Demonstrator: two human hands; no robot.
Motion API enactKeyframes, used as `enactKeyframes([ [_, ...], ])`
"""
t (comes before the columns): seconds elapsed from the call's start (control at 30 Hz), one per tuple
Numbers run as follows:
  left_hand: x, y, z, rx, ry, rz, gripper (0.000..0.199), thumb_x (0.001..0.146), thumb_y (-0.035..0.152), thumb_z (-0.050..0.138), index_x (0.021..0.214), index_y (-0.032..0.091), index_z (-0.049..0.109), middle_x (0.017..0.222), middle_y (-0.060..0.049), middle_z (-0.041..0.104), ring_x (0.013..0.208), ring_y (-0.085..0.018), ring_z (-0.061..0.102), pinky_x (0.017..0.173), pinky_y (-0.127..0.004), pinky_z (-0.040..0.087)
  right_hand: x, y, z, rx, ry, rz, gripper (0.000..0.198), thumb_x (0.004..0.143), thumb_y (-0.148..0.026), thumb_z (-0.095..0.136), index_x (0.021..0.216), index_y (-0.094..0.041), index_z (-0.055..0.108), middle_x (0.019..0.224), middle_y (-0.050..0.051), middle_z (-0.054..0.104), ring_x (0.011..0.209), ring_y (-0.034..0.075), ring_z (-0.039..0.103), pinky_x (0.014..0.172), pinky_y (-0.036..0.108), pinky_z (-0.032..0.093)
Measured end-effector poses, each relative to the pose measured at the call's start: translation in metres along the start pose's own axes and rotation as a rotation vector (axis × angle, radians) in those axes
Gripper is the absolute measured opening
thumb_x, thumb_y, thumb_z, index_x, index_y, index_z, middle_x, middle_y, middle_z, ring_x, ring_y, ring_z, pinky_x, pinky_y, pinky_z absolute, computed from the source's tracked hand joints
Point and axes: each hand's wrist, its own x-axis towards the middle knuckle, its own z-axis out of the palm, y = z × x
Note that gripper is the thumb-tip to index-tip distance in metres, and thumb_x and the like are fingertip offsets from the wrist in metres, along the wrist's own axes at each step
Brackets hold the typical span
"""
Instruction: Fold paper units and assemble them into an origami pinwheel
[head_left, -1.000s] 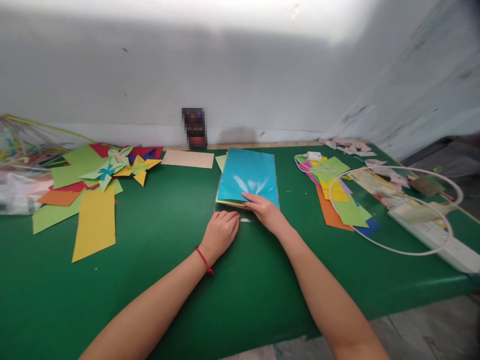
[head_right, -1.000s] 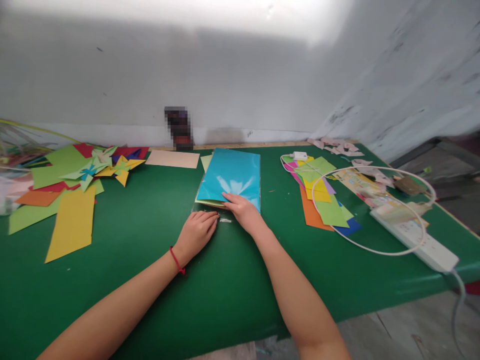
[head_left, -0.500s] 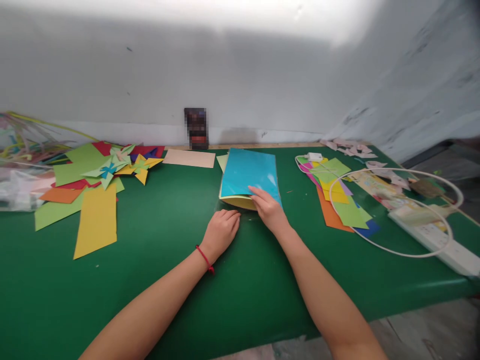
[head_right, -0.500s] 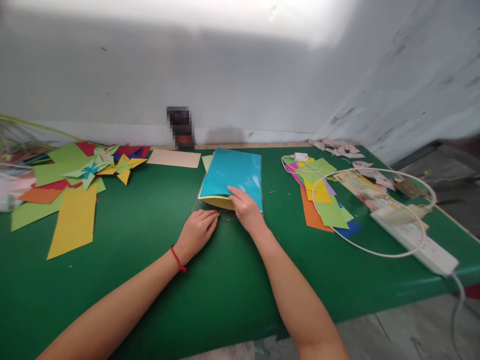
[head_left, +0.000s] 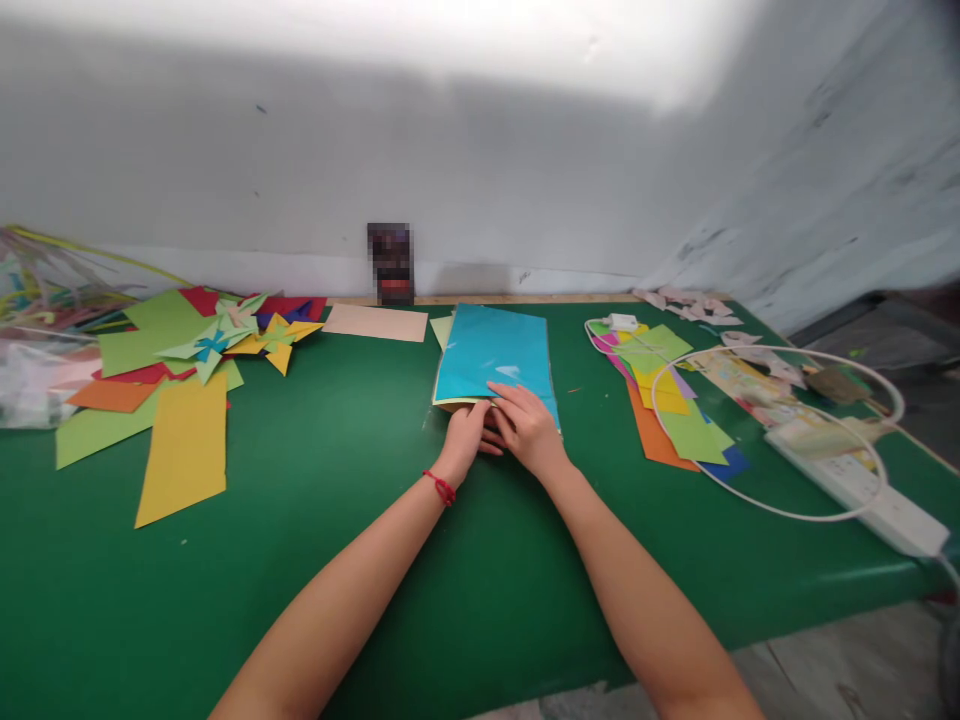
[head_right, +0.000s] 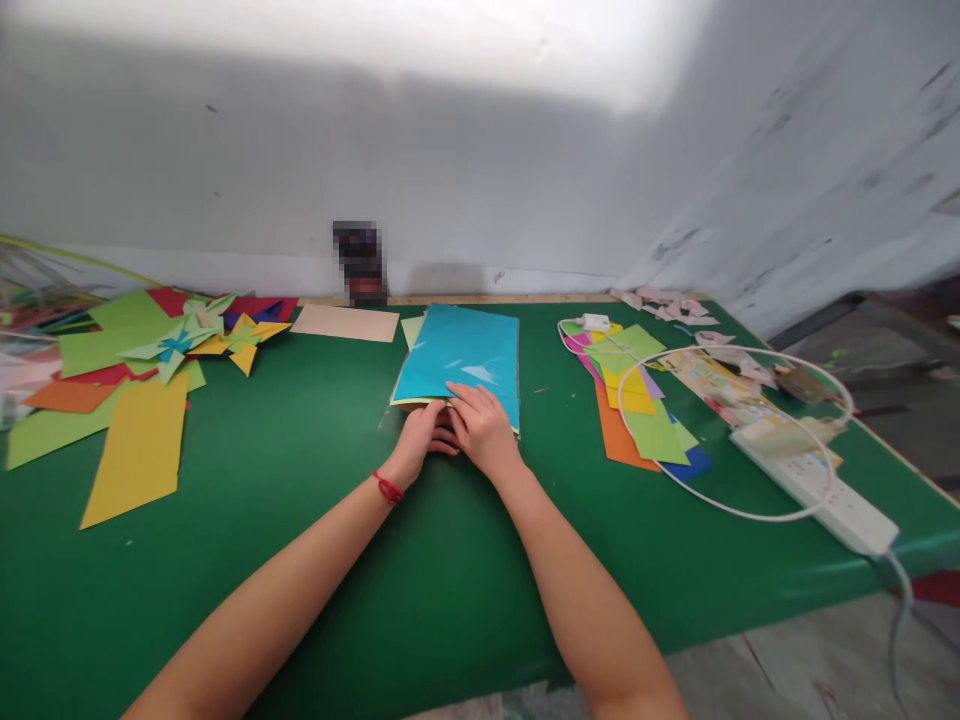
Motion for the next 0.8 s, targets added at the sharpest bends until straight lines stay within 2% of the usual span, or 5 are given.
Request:
enactKeyframes([
  [0.13,0.003,-0.001,0.007,-0.056,0.080,0.016,0.014,0.077,0.026,0.052,0.073,0.013,0.057,0.061,-0.002,0.061,0.054,-0.012,0.060,0.050,-0.020,0.050,0.000,-0.007,-0.002,0.012,-0.026,0.038,0.032,0.084,-0.016,0.042,0.111,-0.017,0.060,0.127,0.008,0.055,0.114,0.022,0.052,0.102,0.044,0.038],
  [0.3,0.005,0.000,0.010,-0.063,0.177,0.036,0.019,0.082,0.018,0.045,0.066,0.015,0.056,0.057,-0.001,0.060,0.054,-0.012,0.060,0.055,-0.023,0.050,0.000,-0.014,-0.008,0.088,-0.078,0.126,0.034,0.086,-0.021,0.040,0.115,-0.018,0.058,0.131,0.008,0.051,0.117,0.022,0.050,0.103,0.043,0.037],
  [0.53,-0.028,-0.006,0.006,-0.042,0.140,-0.062,0.026,0.084,0.019,0.042,0.063,0.016,0.057,0.046,-0.001,0.059,0.049,-0.018,0.063,0.055,-0.031,0.053,-0.003,-0.013,-0.010,0.268,-0.248,0.289,0.041,0.094,-0.038,0.027,0.122,-0.024,0.053,0.138,0.003,0.042,0.127,0.021,0.040,0.107,0.049,0.029],
  [0.67,-0.078,-0.014,-0.019,-0.011,0.102,-0.099,0.019,0.082,0.027,0.049,0.074,0.014,0.060,0.054,-0.002,0.065,0.051,-0.021,0.065,0.056,-0.034,0.054,-0.006,-0.007,-0.009,0.358,-0.334,0.301,0.043,0.094,-0.042,0.026,0.126,-0.026,0.049,0.140,0.002,0.038,0.130,0.020,0.035,0.108,0.049,0.025],
  [0.8,-0.136,-0.012,-0.073,0.065,0.089,-0.183,0.031,0.071,0.043,0.062,0.078,0.013,0.063,0.059,-0.005,0.068,0.052,-0.024,0.066,0.056,-0.036,0.055,-0.006,-0.009,-0.007,0.377,-0.314,0.248,0.042,0.093,-0.042,0.030,0.123,-0.024,0.053,0.142,0.004,0.036,0.127,0.021,0.039,0.105,0.046,0.033],
])
